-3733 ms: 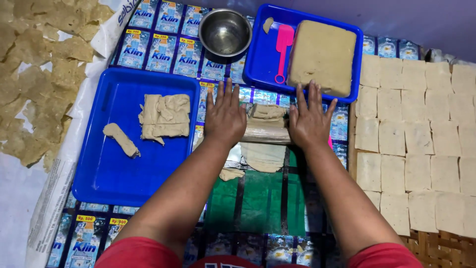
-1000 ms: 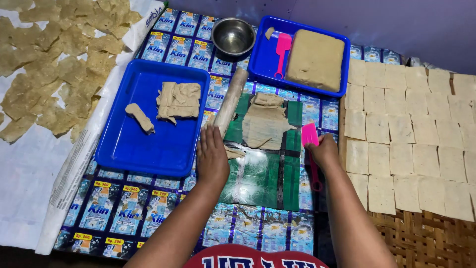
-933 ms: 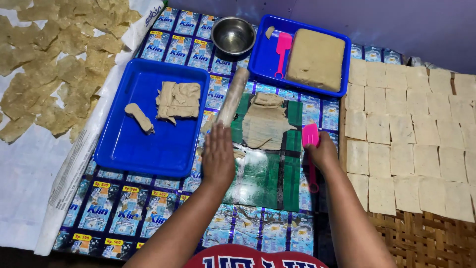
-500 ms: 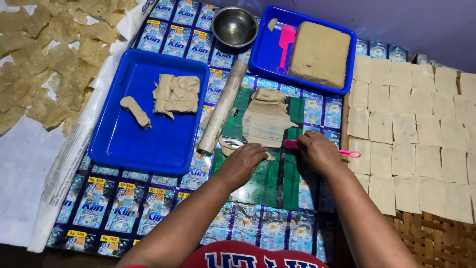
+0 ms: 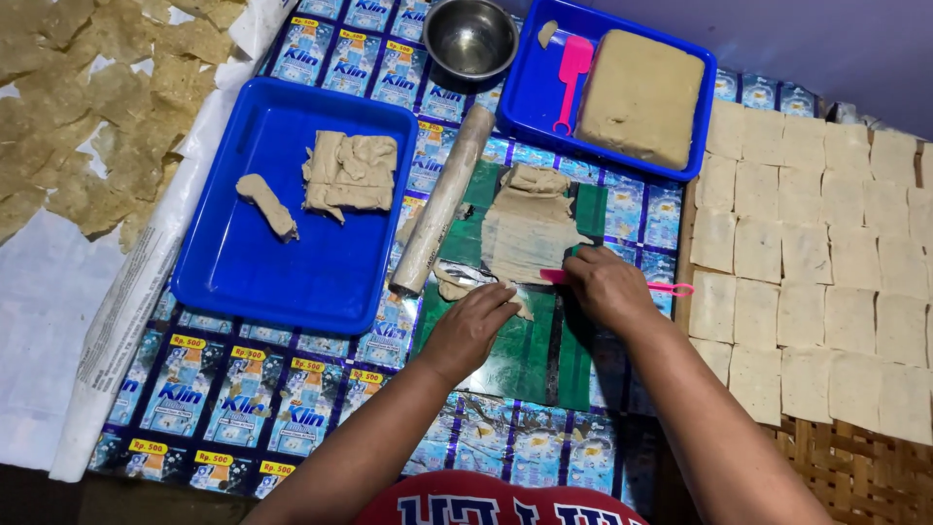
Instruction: The person is seen rolling out dough with a wooden pin and cutting/shaping it into square wrappers on a floor-based workspace.
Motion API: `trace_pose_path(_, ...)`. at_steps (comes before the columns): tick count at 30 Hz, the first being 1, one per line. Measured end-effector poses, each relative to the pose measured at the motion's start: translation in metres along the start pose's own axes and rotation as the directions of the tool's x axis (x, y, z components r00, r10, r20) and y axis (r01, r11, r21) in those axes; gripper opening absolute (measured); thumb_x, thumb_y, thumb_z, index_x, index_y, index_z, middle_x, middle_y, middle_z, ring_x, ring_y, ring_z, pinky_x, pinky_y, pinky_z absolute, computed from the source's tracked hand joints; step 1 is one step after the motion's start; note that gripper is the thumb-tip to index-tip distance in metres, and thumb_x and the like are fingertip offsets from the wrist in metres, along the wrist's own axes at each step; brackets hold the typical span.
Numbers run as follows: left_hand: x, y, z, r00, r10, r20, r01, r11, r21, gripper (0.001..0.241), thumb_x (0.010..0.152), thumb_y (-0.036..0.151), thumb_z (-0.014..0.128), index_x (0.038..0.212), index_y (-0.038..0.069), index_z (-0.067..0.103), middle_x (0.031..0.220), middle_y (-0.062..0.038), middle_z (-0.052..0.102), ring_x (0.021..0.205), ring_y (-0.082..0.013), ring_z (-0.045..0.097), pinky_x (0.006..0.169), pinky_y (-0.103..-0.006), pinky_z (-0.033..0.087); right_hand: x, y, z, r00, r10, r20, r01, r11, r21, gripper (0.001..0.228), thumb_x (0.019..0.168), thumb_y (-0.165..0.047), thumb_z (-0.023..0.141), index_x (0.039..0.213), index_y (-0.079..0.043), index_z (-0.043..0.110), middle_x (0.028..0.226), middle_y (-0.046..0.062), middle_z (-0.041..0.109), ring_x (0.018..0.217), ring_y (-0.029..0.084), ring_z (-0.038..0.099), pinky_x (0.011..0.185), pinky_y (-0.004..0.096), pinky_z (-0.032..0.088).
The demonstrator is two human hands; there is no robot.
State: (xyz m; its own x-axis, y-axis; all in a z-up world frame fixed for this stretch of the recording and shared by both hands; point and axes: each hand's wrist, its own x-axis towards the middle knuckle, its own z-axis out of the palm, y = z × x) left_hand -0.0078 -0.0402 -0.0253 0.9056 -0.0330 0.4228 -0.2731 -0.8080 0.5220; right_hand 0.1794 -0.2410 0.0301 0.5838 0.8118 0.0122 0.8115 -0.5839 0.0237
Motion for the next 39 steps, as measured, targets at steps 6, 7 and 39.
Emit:
trace_pose_path(6, -0.002, 0.001, -0.003, 1.0, -0.011, -0.016, 0.011, 0.999, -0.042, 0.035, 0.096, 0.002, 0.054, 0.127, 0.015, 0.063, 0.136, -0.007, 0.06, 0.137, -0.0286, 0.052, 0.11, -0.0424, 0.05, 0.012, -0.008, 0.007, 0.995, -0.058, -0.078, 0.057, 0.998, -0.008, 0.004, 0.093, -0.032, 0.057, 0.09, -0.03, 0.059, 0.084, -0.008, 0.055, 0.088, 0.017, 0.062, 0.067, 0.03, 0.055)
trace_pose_path(7, -0.001, 0.001, -0.003, 1.0, -0.013, -0.017, 0.012, 0.999, -0.042, 0.035, 0.096, 0.002, 0.054, 0.127, 0.015, 0.063, 0.136, -0.007, 0.06, 0.137, -0.0286, 0.052, 0.11, -0.0424, 0.05, 0.015, -0.013, 0.004, 0.995, -0.06, -0.077, 0.059, 0.998, -0.008, 0.004, 0.093, -0.032, 0.057, 0.09, -0.03, 0.059, 0.084, -0.008, 0.055, 0.088, 0.017, 0.062, 0.067, 0.03, 0.055)
trace_pose_path(39, 0.072, -0.019, 0.039, 0.998, 0.055, 0.01, -0.056, 0.982, 0.181, 0.015, 0.094, 0.026, 0.066, 0.103, 0.017, 0.059, 0.094, -0.003, 0.056, 0.089, -0.0259, 0.061, 0.075, -0.0378, 0.05, -0.113, -0.001, 0.071, 0.695, 0.717, -0.05, -0.517, 0.547, 0.658, 0.021, 0.1, -0.031, 0.071, 0.093, -0.012, 0.067, 0.082, 0.015, 0.063, 0.086, 0.041, 0.066, 0.072, 0.047, 0.051)
